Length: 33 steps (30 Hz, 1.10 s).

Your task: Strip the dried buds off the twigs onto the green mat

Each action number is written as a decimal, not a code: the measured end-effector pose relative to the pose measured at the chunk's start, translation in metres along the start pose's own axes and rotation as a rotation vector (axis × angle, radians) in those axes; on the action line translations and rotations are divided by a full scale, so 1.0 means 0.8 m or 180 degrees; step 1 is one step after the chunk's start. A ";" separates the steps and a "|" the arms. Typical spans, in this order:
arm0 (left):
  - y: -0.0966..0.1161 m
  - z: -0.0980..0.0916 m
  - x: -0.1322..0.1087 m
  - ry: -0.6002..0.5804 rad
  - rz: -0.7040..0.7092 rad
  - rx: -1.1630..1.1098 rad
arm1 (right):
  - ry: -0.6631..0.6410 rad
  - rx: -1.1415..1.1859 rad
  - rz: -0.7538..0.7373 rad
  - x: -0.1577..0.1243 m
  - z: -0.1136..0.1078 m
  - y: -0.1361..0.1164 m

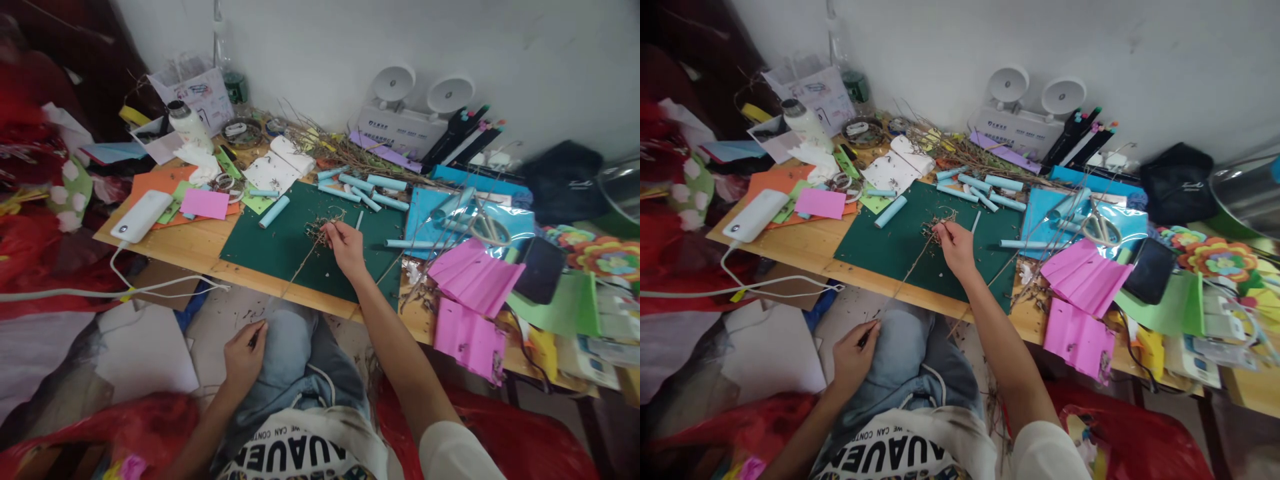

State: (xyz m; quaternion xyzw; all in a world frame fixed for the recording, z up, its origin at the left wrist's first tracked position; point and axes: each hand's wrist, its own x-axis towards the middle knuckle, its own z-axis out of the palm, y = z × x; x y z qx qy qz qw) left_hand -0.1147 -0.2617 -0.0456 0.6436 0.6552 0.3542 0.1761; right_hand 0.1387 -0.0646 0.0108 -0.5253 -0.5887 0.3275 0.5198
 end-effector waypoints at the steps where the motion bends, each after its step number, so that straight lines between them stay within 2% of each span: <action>1: -0.001 0.000 0.000 -0.0003 0.0002 0.0009 | -0.0037 -0.0088 -0.0107 0.001 -0.001 0.001; 7: -0.003 -0.003 0.000 -0.0071 0.0004 0.0060 | 0.0037 -0.1472 -0.0846 0.000 -0.005 0.000; 10: 0.001 -0.003 0.000 -0.0134 -0.0058 0.0040 | 0.0082 -0.2117 -0.1040 -0.004 -0.003 -0.002; 12: 0.005 -0.003 0.000 -0.0140 -0.0087 0.0014 | 0.0066 -0.2274 -0.1130 -0.006 -0.001 -0.002; 15: 0.007 -0.001 -0.001 -0.0119 -0.0118 -0.0010 | -0.0066 -0.1990 -0.1321 -0.007 0.002 0.000; 18: 0.007 0.001 -0.002 -0.0111 -0.0175 -0.0008 | 0.0020 -0.1562 -0.1216 -0.004 0.003 0.002; 21: 0.006 0.001 -0.002 -0.0098 -0.0219 -0.0031 | 0.0150 -0.1468 -0.1007 -0.001 0.002 0.003; 29: 0.004 0.005 -0.006 -0.0111 -0.0218 -0.0006 | 0.0016 -0.2334 -0.0470 -0.004 0.010 0.008; 33: 0.004 0.006 -0.009 -0.0089 -0.0214 -0.0041 | -0.0044 -0.2546 -0.0444 -0.001 0.003 0.007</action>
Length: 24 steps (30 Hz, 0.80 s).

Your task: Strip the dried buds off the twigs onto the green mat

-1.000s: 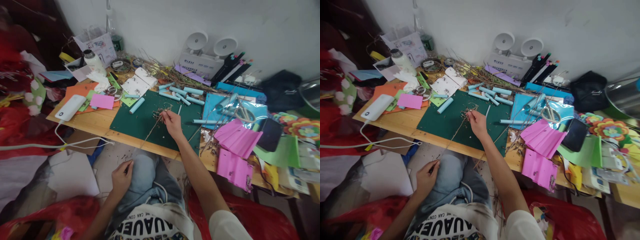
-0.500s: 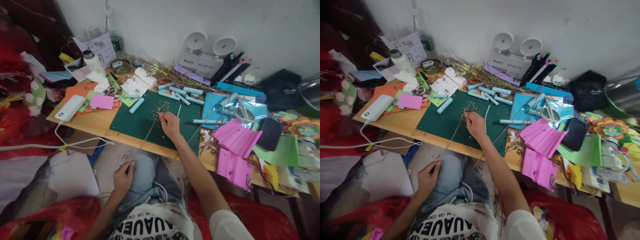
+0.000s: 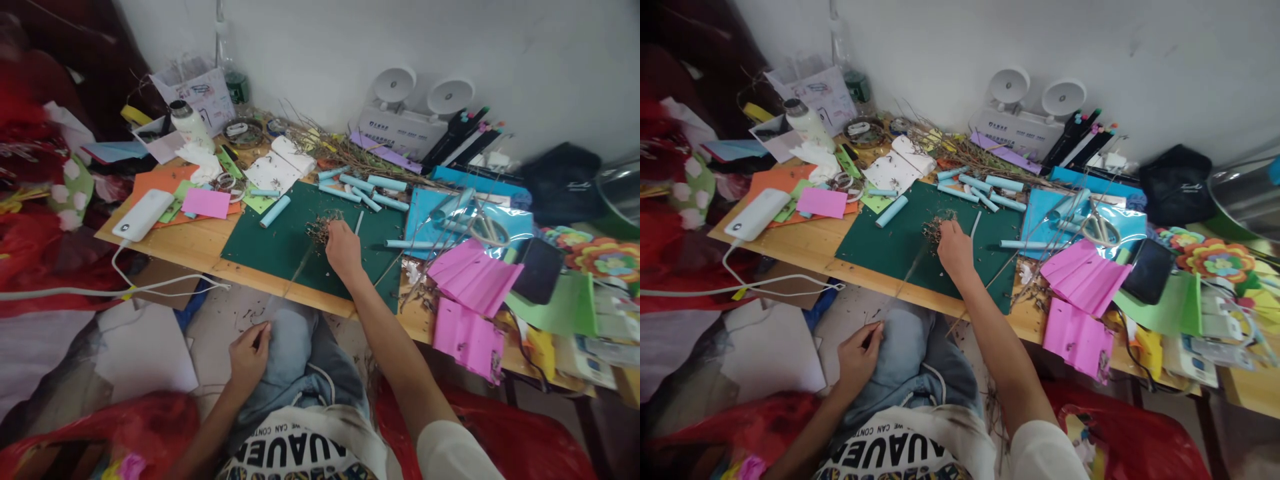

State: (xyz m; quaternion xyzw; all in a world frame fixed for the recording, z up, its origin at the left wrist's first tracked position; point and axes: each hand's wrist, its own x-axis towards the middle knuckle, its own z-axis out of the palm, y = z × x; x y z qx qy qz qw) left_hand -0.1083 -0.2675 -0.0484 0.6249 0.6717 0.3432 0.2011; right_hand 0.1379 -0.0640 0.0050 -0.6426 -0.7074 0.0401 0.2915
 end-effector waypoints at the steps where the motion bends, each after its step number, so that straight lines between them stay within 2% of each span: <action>1: 0.000 0.000 0.000 0.0011 -0.0011 0.0002 | 0.0054 -0.0016 0.0003 0.001 -0.002 0.002; 5: 0.002 -0.002 0.001 0.0020 -0.0011 0.0016 | 0.0359 0.0174 -0.0072 0.005 -0.008 0.007; 12: 0.001 -0.002 0.001 -0.0016 -0.0127 -0.0013 | 0.0484 0.0805 -0.0257 0.004 -0.011 0.003; 20: 0.004 -0.002 0.005 -0.0020 -0.0129 -0.0004 | 0.0277 0.0449 -0.0103 0.003 -0.015 -0.002; 22: 0.005 -0.002 0.005 -0.0036 -0.0121 0.0016 | 0.0375 0.0463 -0.0047 0.002 -0.018 -0.003; 24: 0.003 -0.002 0.004 -0.0030 -0.0111 0.0036 | 0.0670 0.0614 -0.0017 0.001 -0.020 -0.002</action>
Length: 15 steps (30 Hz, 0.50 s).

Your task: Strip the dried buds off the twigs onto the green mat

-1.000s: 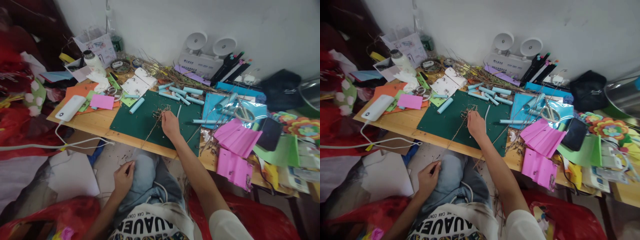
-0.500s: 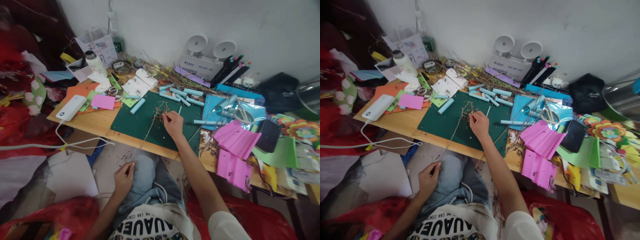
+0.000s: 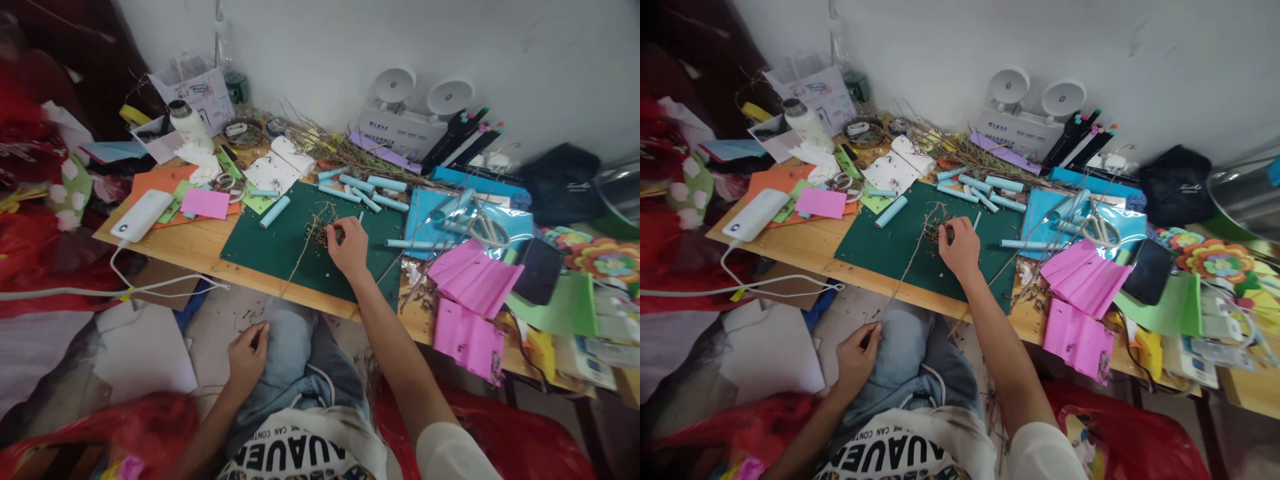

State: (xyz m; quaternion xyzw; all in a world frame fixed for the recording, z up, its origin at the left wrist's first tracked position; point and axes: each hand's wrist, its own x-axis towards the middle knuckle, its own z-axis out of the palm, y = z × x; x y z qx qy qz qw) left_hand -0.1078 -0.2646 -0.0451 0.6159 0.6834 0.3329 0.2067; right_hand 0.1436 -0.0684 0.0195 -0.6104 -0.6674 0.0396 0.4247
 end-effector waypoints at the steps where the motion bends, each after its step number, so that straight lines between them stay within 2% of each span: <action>1: -0.001 0.000 -0.001 0.0015 0.0027 0.0006 | 0.0194 0.0077 -0.0013 0.000 -0.001 0.000; 4: -0.005 -0.001 -0.001 0.0124 0.0207 0.0025 | 0.0516 0.0180 -0.0179 -0.003 -0.003 0.001; 9: -0.012 -0.009 0.002 0.0278 0.0344 0.0098 | 0.0226 0.0190 -0.0468 -0.009 0.002 -0.001; 15: -0.020 -0.013 0.004 0.0302 0.0399 0.0091 | 0.0125 0.0596 -0.0265 -0.006 0.005 -0.004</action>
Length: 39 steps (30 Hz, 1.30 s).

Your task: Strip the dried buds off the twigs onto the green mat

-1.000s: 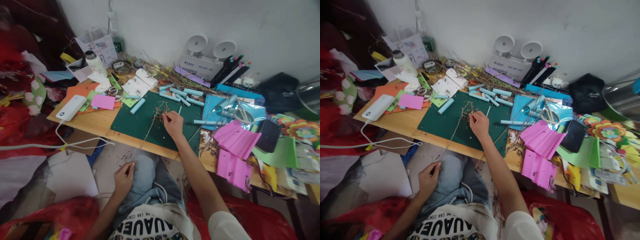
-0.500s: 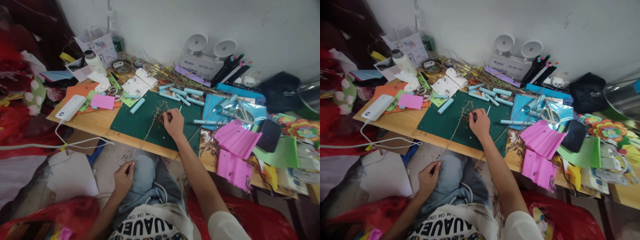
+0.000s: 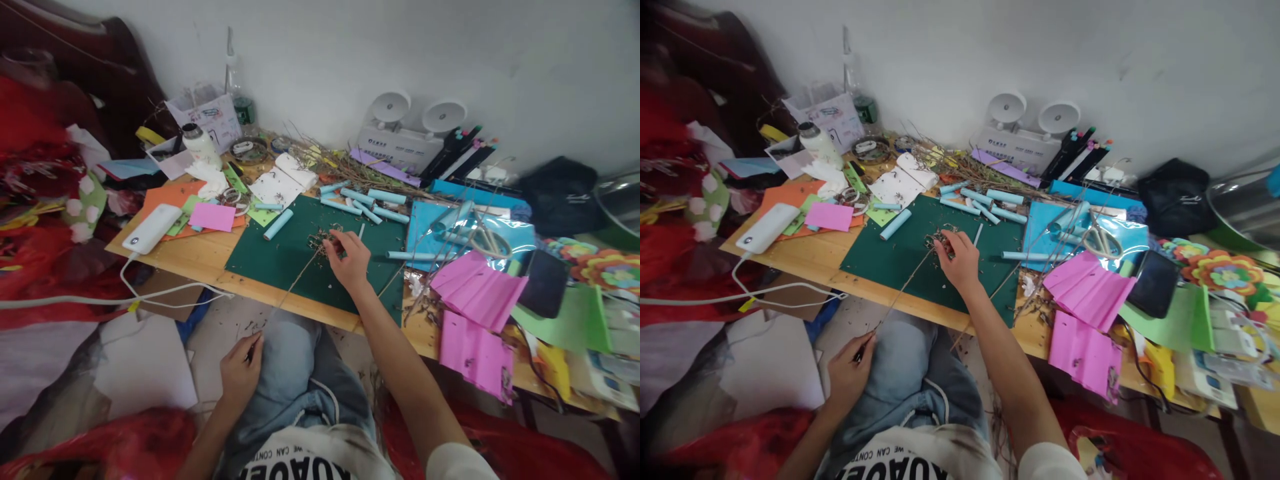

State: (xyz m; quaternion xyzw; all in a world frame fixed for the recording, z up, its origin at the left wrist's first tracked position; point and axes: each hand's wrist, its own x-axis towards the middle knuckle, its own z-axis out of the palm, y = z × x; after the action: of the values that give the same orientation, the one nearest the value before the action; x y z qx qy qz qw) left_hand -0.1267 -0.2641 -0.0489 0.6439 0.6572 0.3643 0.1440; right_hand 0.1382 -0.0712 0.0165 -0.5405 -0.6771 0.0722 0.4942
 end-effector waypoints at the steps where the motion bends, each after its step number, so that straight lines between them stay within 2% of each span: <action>1: 0.000 0.000 -0.001 -0.0020 -0.0013 -0.0002 | -0.0032 0.0073 0.0047 0.001 0.000 0.000; 9: 0.003 0.001 -0.004 -0.0215 -0.0163 -0.0044 | -0.0148 0.0299 0.0111 0.001 0.002 0.007; 15: 0.008 0.000 -0.010 -0.0230 -0.0337 -0.0022 | -0.0335 -0.0464 -0.0370 -0.002 0.004 0.010; 18: 0.012 0.000 -0.015 -0.0328 -0.0290 -0.0091 | -0.0335 -0.0719 -0.0377 -0.004 0.008 0.010; 23: 0.013 -0.001 -0.019 -0.0322 -0.0316 -0.0140 | 0.0000 -0.0766 -0.0160 0.000 0.010 0.015; 29: 0.004 -0.001 -0.020 -0.0232 -0.0428 -0.0080 | 0.0458 -0.0601 0.0044 0.002 0.003 0.023; 31: 0.000 -0.003 -0.021 -0.0203 -0.0482 -0.0047 | 0.0377 -0.0668 0.0141 0.002 0.003 0.023; 35: -0.002 -0.008 -0.024 -0.0249 -0.0487 -0.0011 | -0.0099 -0.0779 0.0211 0.000 0.004 0.019; 39: 0.002 -0.015 -0.026 -0.0262 -0.0434 -0.0007 | -0.0199 -0.0683 0.0245 0.002 0.002 0.015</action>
State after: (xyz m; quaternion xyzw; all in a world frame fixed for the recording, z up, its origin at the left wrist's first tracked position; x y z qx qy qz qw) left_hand -0.1305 -0.2876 -0.0455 0.6119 0.6927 0.3275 0.1962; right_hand 0.1448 -0.0647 0.0090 -0.6133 -0.6748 0.0351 0.4090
